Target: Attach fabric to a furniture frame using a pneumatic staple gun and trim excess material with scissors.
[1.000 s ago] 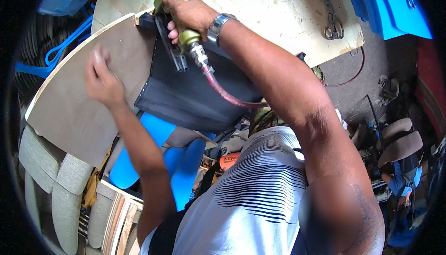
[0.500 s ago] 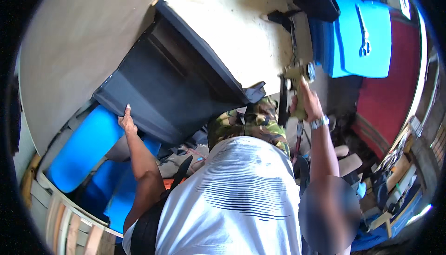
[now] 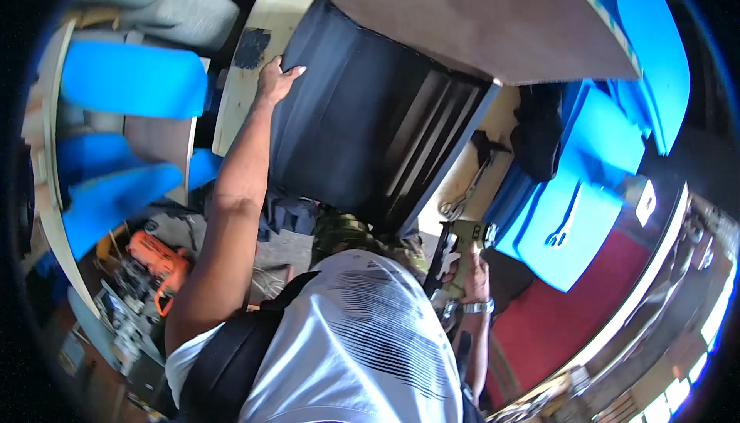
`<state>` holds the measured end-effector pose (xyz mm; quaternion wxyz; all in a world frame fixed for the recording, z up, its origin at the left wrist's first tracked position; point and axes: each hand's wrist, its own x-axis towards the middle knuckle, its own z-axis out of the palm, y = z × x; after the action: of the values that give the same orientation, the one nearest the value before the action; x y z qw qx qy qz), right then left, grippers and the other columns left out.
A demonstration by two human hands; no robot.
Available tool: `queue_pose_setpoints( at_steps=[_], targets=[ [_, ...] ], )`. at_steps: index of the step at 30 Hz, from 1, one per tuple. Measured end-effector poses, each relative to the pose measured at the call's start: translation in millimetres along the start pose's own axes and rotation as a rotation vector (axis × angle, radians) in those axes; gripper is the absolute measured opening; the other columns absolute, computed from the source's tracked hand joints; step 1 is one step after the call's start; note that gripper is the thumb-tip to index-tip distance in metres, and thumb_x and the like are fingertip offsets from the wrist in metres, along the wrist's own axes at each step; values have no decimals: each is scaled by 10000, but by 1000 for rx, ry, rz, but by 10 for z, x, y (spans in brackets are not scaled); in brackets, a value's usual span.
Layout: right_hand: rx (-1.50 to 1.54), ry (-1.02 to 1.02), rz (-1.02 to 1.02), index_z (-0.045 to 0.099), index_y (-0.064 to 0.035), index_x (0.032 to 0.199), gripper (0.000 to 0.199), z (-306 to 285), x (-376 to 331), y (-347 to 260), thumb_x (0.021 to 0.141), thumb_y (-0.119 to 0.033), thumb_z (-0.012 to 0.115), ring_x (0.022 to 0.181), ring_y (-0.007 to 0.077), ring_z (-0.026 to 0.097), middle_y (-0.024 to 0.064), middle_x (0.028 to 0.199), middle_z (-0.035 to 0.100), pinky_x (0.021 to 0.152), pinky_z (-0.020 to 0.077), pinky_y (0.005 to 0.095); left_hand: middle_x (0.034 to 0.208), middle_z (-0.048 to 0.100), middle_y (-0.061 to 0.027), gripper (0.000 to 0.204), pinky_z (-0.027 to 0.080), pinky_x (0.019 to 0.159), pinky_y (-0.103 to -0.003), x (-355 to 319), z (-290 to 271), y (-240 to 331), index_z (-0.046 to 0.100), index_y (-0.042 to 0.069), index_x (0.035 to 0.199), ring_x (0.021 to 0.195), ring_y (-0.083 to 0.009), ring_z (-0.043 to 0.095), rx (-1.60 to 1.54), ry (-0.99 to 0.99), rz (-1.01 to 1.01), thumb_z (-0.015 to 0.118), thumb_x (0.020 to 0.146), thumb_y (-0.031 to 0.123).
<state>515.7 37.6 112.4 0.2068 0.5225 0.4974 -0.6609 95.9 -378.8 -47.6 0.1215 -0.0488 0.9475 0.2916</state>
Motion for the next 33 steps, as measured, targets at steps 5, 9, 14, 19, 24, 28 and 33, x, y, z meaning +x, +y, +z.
queue_pose_setpoints(
  at_steps=[5, 9, 14, 19, 24, 28, 33],
  targets=[
    [-38, 54, -59, 613, -27, 1000, 566, -166, 0, -168, 936, -587, 566, 506, 205, 610, 78, 672, 600, 468, 535, 346, 1060, 693, -216, 522, 522, 881, -409, 37, 145, -19, 610, -14, 1165, 999, -356, 671, -78, 183, -81, 801, 787, 291],
    [-71, 95, -48, 604, -26, 993, 566, -91, -201, -147, 925, -588, 586, 510, 193, 605, 72, 668, 599, 465, 528, 328, 971, 700, -184, 433, 526, 806, -393, 4, -1, 207, 625, 0, 1064, 906, -321, 684, -93, 33, -88, 784, 807, 311],
    [-249, 110, -123, 566, -60, 949, 503, 411, -493, -354, 959, -563, 550, 508, 181, 613, 57, 657, 601, 474, 506, 306, 979, 676, -195, 460, 535, 823, -466, 80, -170, 600, 598, 40, 1047, 968, -357, 663, 94, 280, 17, 738, 837, 425],
    [-472, 38, -296, 562, -61, 950, 477, 1309, -614, -1186, 983, -536, 525, 585, 147, 621, 40, 682, 615, 538, 513, 288, 909, 657, -171, 471, 550, 728, -458, 559, -182, 495, 580, 58, 1030, 858, -343, 680, 151, 363, 136, 693, 858, 482],
    [-713, -36, -458, 600, -64, 860, 409, 2548, -610, -2066, 1018, -432, 521, 561, 153, 601, 40, 648, 616, 516, 464, 296, 830, 676, -157, 465, 558, 637, -437, 729, -250, -179, 576, 63, 978, 699, -313, 693, 89, 268, 188, 662, 869, 506],
    [-991, -123, -703, 579, -36, 924, 353, 3258, -370, -2573, 1020, -371, 524, 572, 140, 595, 49, 675, 611, 505, 439, 274, 884, 694, -180, 467, 551, 698, -470, 389, -669, -742, 595, 43, 1012, 764, -369, 687, 25, -137, 103, 656, 883, 487],
    [-864, -159, -602, 588, -22, 863, 496, 3802, -150, -2450, 983, -502, 551, 563, 152, 598, 48, 659, 601, 503, 462, 289, 865, 676, -218, 484, 511, 739, -473, -606, -878, -1978, 662, -6, 895, 847, -402, 660, -21, -401, 48, 694, 846, 475]
  ],
)
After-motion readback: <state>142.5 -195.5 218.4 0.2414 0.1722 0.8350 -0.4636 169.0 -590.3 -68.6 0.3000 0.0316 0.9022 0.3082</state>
